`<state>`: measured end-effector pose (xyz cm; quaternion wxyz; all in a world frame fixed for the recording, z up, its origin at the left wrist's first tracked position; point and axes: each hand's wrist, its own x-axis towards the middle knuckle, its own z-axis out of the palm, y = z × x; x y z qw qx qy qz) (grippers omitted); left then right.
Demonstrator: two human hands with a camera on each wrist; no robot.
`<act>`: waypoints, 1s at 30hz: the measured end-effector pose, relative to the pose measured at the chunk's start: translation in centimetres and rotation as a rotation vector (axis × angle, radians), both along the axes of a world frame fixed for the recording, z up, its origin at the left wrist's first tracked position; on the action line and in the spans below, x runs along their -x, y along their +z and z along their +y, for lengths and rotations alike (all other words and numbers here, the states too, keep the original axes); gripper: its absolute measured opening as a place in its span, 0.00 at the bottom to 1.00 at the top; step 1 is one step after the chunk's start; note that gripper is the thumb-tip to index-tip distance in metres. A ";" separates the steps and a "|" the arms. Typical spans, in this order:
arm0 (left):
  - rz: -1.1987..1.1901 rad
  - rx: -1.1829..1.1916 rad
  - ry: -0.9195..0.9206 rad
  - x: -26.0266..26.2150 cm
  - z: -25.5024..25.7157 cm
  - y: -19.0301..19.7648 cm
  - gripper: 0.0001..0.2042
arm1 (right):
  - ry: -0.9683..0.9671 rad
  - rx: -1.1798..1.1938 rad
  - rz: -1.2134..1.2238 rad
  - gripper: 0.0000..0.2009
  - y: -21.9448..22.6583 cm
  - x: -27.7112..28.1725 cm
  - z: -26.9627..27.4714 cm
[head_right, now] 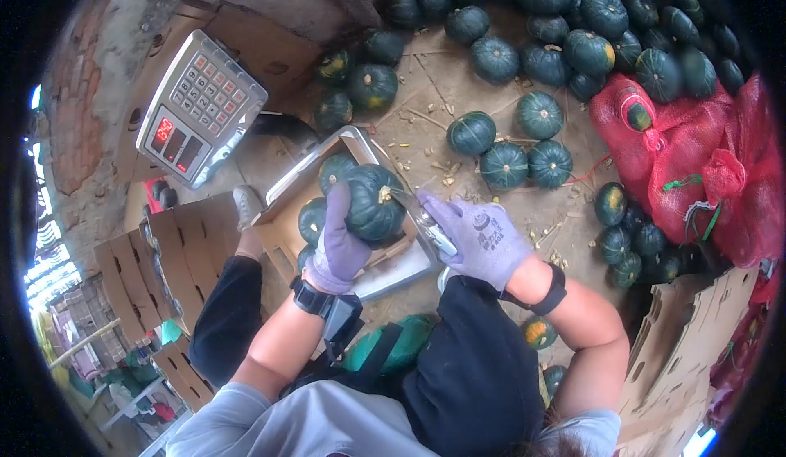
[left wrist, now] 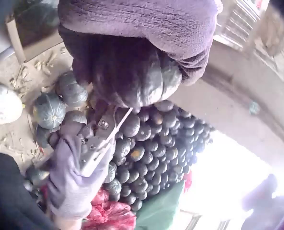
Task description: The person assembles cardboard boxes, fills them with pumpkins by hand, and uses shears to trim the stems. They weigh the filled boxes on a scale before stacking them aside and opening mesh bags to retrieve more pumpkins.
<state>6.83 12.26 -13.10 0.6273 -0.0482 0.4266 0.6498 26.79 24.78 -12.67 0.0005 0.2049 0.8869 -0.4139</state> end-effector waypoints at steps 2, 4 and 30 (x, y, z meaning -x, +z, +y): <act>0.186 -0.010 0.019 -0.2 0.1 -0.1 0.20 | -0.092 0.128 0.292 0.38 -3.3 -0.7 -1.5; 0.121 -0.057 0.012 0.0 0.0 0.0 0.20 | -0.189 0.742 0.088 0.32 -2.3 -0.8 -0.5; 0.610 0.593 0.183 12.4 -16.8 -1.2 0.26 | -0.214 0.037 -0.258 0.34 -1.6 -10.7 2.5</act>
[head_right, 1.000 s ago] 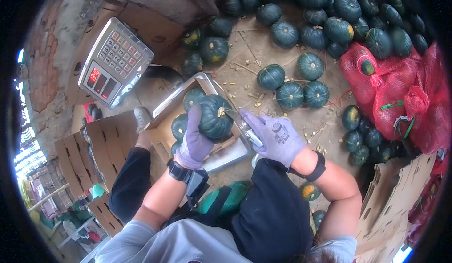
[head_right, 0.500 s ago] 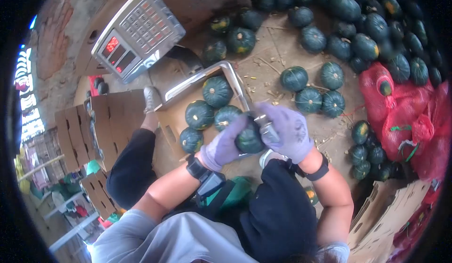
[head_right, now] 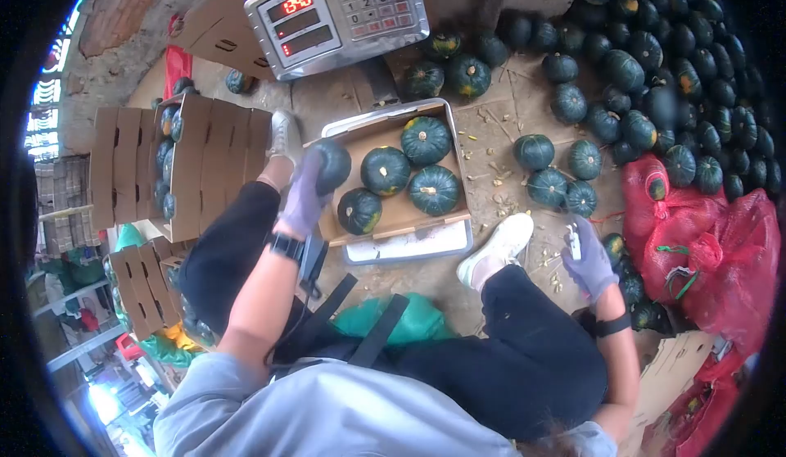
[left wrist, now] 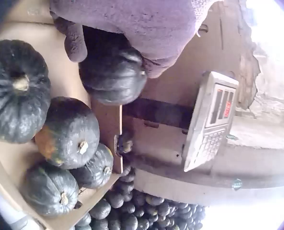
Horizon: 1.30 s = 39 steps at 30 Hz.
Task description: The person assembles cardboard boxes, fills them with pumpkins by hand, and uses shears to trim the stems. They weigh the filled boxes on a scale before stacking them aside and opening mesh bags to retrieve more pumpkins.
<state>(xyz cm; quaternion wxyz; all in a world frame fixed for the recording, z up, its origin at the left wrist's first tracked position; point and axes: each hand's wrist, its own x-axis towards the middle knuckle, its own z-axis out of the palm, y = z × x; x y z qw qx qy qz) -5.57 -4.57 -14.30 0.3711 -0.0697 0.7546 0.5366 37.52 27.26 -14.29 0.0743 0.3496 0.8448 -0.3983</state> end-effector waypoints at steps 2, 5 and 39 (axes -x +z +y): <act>0.001 -0.183 -0.001 1.1 0.4 -4.6 0.25 | 0.287 -0.376 0.029 0.33 3.0 2.9 0.5; 0.044 -0.117 0.029 -0.1 1.2 -5.4 0.31 | 0.471 -0.410 -0.230 0.33 9.5 11.1 -1.6; 0.972 -0.278 -1.365 -12.0 4.8 0.1 0.11 | 0.578 -0.637 -0.243 0.36 3.6 22.1 -2.7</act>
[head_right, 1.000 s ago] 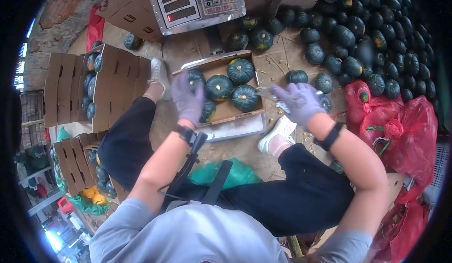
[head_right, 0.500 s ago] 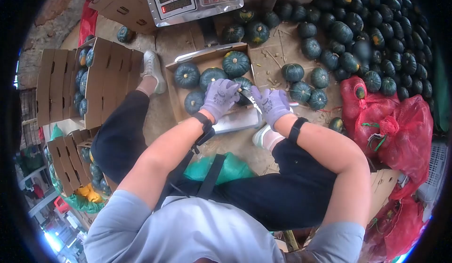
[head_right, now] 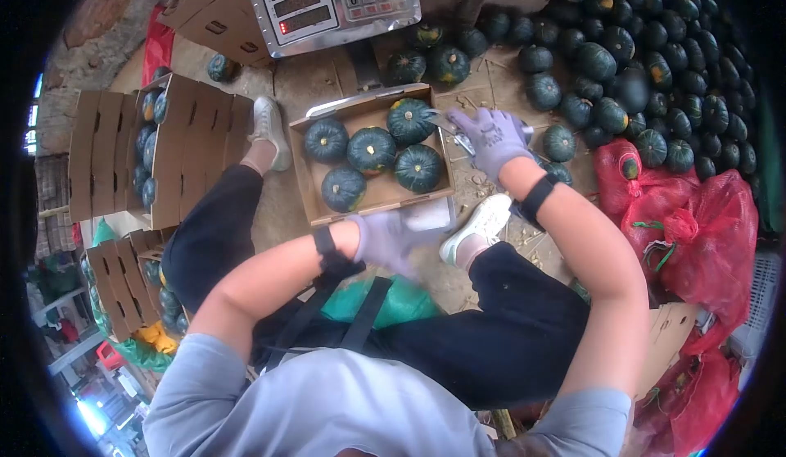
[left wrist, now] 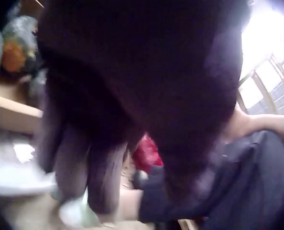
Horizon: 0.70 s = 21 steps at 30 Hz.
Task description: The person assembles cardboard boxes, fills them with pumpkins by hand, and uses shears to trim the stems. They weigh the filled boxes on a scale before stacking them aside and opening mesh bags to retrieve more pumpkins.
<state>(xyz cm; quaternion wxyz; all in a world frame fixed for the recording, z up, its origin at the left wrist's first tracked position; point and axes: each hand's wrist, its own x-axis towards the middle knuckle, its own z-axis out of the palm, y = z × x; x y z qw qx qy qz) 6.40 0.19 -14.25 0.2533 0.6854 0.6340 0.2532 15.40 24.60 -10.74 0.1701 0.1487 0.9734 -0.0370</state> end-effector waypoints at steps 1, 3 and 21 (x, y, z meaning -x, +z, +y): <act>0.199 -0.047 -0.063 0.1 -0.2 4.3 0.12 | 0.040 -0.066 0.000 0.34 -0.5 0.7 0.4; 0.332 0.176 -0.058 1.4 2.4 5.6 0.15 | 0.119 -0.197 0.000 0.33 -1.6 2.6 0.4; 0.249 -0.069 0.646 9.6 8.6 -5.8 0.10 | -0.048 0.216 -0.211 0.37 -0.7 5.1 -0.2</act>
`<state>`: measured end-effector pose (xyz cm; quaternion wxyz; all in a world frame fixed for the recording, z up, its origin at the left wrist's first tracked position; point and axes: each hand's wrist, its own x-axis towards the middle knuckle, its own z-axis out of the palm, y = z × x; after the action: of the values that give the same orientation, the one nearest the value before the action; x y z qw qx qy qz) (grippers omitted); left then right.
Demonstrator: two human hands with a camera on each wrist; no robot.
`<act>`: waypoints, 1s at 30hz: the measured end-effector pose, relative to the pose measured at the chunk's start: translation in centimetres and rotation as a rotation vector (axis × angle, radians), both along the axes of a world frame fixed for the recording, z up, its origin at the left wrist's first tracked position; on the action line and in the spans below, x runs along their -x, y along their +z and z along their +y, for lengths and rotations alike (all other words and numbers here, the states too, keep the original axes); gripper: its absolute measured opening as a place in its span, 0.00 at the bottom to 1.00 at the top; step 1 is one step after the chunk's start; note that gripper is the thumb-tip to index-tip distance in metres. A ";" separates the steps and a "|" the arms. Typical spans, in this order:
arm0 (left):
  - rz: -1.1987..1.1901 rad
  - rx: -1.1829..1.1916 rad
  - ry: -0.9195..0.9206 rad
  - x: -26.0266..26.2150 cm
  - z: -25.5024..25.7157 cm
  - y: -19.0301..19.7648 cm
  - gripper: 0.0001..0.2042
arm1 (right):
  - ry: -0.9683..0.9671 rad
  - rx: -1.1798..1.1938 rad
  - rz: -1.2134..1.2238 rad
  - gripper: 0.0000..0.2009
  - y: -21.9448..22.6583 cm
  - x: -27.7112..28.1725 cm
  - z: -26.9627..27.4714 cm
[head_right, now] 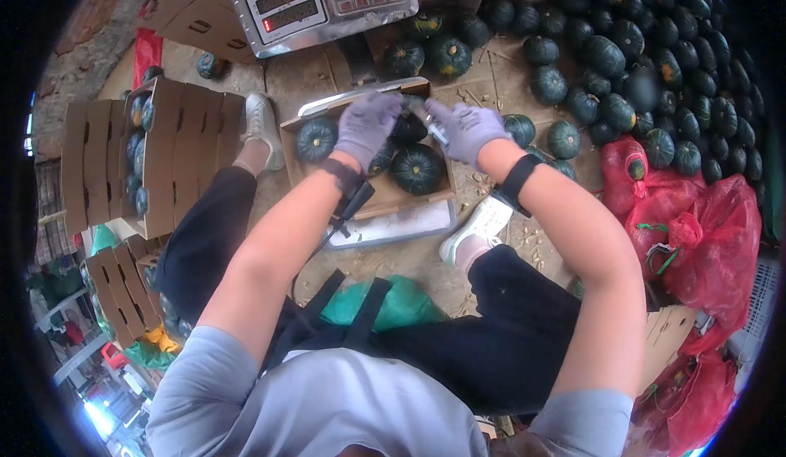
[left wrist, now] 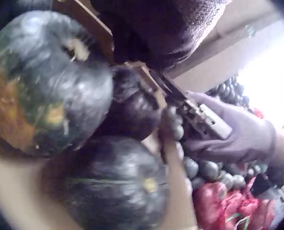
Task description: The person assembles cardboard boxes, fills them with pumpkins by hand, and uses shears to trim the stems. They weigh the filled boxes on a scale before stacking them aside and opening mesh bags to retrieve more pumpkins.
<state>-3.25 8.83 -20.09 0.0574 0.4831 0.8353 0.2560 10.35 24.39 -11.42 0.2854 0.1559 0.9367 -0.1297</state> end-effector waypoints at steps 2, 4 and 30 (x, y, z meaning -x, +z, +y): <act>-0.116 -0.245 0.209 -1.1 -1.9 4.9 0.07 | -0.253 0.024 0.227 0.35 -0.8 -1.6 1.9; -0.233 -0.258 -0.102 -4.8 -6.3 6.1 0.11 | -0.327 -0.076 0.222 0.35 -0.8 -2.1 3.3; -0.201 0.217 0.199 -3.6 -19.1 1.3 0.19 | 0.428 0.060 0.070 0.36 0.9 2.0 -14.4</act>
<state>0.34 -10.29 -18.81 0.1670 0.3609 0.8918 0.2156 8.35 9.98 -10.50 0.2783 -0.0597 0.9535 -0.0995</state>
